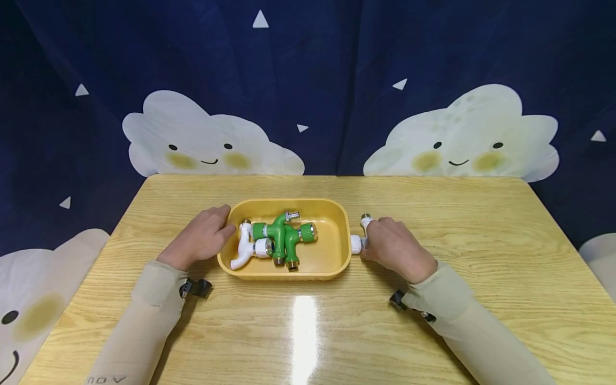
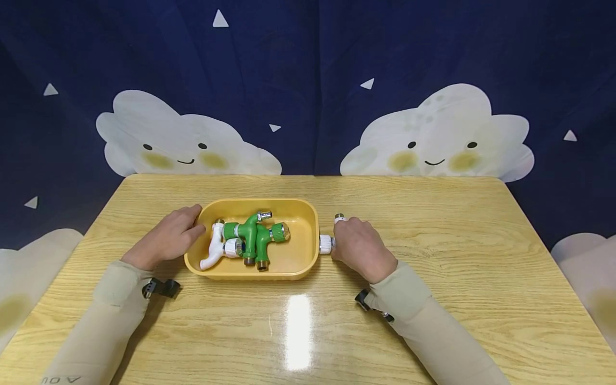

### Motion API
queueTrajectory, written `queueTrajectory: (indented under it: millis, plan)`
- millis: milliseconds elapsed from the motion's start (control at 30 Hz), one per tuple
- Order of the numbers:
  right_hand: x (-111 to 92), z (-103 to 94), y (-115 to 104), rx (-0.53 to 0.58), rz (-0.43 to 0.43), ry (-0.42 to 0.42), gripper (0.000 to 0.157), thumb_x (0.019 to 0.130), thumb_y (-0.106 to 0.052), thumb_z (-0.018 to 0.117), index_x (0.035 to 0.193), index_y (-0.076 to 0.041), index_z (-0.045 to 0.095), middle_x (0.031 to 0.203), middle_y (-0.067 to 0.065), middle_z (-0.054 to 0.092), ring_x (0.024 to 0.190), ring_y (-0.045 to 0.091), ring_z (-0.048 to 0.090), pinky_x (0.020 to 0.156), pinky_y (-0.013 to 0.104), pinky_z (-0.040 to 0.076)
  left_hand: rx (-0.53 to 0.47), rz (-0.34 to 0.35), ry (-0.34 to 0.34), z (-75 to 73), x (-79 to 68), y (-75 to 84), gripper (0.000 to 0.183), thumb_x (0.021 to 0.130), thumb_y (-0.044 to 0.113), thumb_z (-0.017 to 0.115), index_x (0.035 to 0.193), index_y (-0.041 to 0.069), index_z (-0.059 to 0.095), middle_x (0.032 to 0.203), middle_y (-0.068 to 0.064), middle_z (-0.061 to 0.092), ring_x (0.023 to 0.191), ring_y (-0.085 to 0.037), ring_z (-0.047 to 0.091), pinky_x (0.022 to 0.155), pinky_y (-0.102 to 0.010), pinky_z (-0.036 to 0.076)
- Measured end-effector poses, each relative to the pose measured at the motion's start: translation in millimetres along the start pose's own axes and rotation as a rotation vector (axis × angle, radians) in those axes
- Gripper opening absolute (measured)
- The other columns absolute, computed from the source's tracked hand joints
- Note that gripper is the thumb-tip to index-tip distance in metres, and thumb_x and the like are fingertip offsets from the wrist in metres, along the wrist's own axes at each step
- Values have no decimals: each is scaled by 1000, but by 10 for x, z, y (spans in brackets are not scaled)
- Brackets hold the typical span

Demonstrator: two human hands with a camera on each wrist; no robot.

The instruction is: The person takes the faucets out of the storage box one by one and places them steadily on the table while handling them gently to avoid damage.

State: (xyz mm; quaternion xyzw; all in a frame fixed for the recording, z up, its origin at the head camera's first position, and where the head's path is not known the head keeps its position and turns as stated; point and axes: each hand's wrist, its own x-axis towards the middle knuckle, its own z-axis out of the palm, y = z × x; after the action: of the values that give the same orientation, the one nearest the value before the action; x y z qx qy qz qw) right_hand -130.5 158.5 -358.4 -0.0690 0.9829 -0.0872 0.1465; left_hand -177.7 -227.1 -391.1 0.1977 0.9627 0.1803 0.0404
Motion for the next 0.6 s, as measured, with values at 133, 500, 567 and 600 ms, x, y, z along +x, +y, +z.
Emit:
queueTrajectory:
  millis: [133,500,567,600]
  plan:
    - [5,2,0,3,0,-1,26,82,-19,81,71,-8,61,84,12,62,70,24,55,61,34,48,-2,0,-1,4,-6,-4,16,100,18,44,89,8,52,75,-6,47,71,-21,48,69,-34,39]
    - [11,7,9,5,-2,1,25,82,-17,81,71,-8,60,82,11,61,69,23,54,59,32,46,3,-1,-2,0,-5,-2,16,100,18,44,88,9,51,75,-6,48,71,-22,48,69,-34,38]
    - [11,6,11,6,-2,-3,26,82,-18,82,71,-8,60,81,10,61,68,22,54,59,32,45,6,0,-1,-2,-4,-3,16,100,18,44,88,9,52,75,-7,48,72,-22,48,69,-34,39]
    - [10,5,11,7,-3,-4,26,82,-18,82,71,-8,60,81,10,61,68,22,54,58,31,45,8,0,-2,-3,-3,-4,16,100,18,44,89,9,52,75,-7,49,72,-22,48,69,-34,39]
